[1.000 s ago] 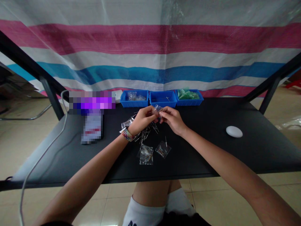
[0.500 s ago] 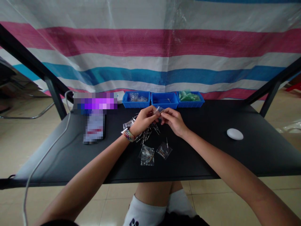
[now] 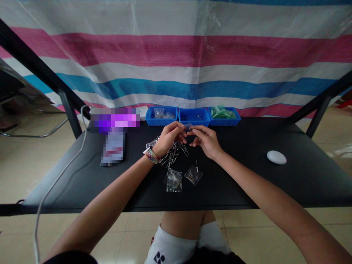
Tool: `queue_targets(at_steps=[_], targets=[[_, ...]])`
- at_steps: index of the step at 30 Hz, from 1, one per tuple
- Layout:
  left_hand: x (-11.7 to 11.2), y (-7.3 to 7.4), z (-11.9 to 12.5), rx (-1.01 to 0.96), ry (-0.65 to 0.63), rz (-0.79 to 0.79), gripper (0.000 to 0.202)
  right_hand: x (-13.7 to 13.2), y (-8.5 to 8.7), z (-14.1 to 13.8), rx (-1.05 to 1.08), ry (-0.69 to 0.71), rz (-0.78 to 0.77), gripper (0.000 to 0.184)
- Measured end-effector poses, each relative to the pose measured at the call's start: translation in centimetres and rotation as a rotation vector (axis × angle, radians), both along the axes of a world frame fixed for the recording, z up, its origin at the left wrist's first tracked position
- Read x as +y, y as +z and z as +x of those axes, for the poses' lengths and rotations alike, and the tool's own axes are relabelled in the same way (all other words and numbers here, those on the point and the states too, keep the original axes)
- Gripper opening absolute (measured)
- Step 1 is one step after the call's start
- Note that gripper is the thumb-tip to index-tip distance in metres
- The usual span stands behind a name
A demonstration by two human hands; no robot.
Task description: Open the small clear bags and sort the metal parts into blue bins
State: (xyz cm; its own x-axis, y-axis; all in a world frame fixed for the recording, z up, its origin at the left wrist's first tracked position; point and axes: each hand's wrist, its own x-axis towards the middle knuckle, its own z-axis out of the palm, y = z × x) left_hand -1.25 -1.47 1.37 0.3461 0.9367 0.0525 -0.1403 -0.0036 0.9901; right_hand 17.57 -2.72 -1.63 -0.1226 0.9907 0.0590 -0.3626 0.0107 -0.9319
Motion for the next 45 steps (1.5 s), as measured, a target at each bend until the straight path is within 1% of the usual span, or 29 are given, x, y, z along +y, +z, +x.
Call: queue_targets(at_steps=[4, 6, 10, 13, 16, 20, 25, 27, 29, 33, 37, 38, 40, 42, 45], targets=[[0.1, -0.2, -0.1, -0.046, 0.017, -0.053, 0.032, 0.1, -0.1, 0.0, 0.017, 0.0, -0.019, 0.031], [0.1, -0.1, -0.2, -0.044, 0.037, -0.053, 0.031, 0.3, -0.2, 0.1, 0.028, 0.017, -0.029, 0.028], [0.3, -0.2, -0.3, -0.003, 0.074, 0.026, 0.031, 0.6, -0.4, 0.3, 0.07, 0.047, -0.022, 0.024], [0.4, -0.4, -0.2, 0.036, 0.086, 0.102, 0.033, 0.8, -0.5, 0.3, 0.103, 0.037, -0.036, 0.03], [0.4, -0.6, -0.2, 0.067, 0.055, 0.156, 0.04, 0.6, -0.5, 0.1, 0.083, -0.029, -0.027, 0.038], [0.2, -0.6, 0.0, 0.11, -0.009, 0.161, 0.042, 0.4, -0.5, -0.2, 0.079, -0.099, 0.013, 0.038], [0.2, -0.5, -0.2, 0.118, 0.016, 0.183, 0.042, 0.6, -0.3, -0.1, 0.088, -0.06, -0.011, 0.033], [0.4, -0.4, -0.3, 0.102, 0.058, 0.187, 0.043, 0.7, -0.3, 0.0, 0.1, -0.032, -0.032, 0.03], [0.7, -0.3, -0.6, 0.08, 0.134, 0.199, 0.044, 0.8, -0.3, 0.2, 0.117, -0.011, -0.051, 0.026], [1.8, -0.2, -1.6, 0.016, 0.362, 0.237, 0.044, 0.9, -0.3, 0.4, 0.132, 0.022, -0.059, 0.019], [3.3, -0.3, -3.1, -0.051, 0.551, 0.212, 0.044, 0.9, -0.4, 0.4, 0.126, 0.05, -0.042, 0.014], [3.6, -0.4, -3.5, -0.069, 0.58, 0.196, 0.044, 0.9, -0.4, 0.4, 0.124, 0.055, -0.039, 0.014], [4.1, -0.6, -4.0, -0.078, 0.57, 0.153, 0.043, 0.8, -0.4, 0.4, 0.124, 0.059, -0.036, 0.014], [4.3, -0.8, -4.3, -0.027, 0.565, 0.149, 0.039, 0.8, -0.4, 0.4, 0.124, 0.062, -0.036, 0.014], [4.2, -1.0, -4.4, 0.086, 0.604, 0.188, 0.029, 0.8, -0.4, 0.4, 0.119, 0.067, -0.035, 0.015]])
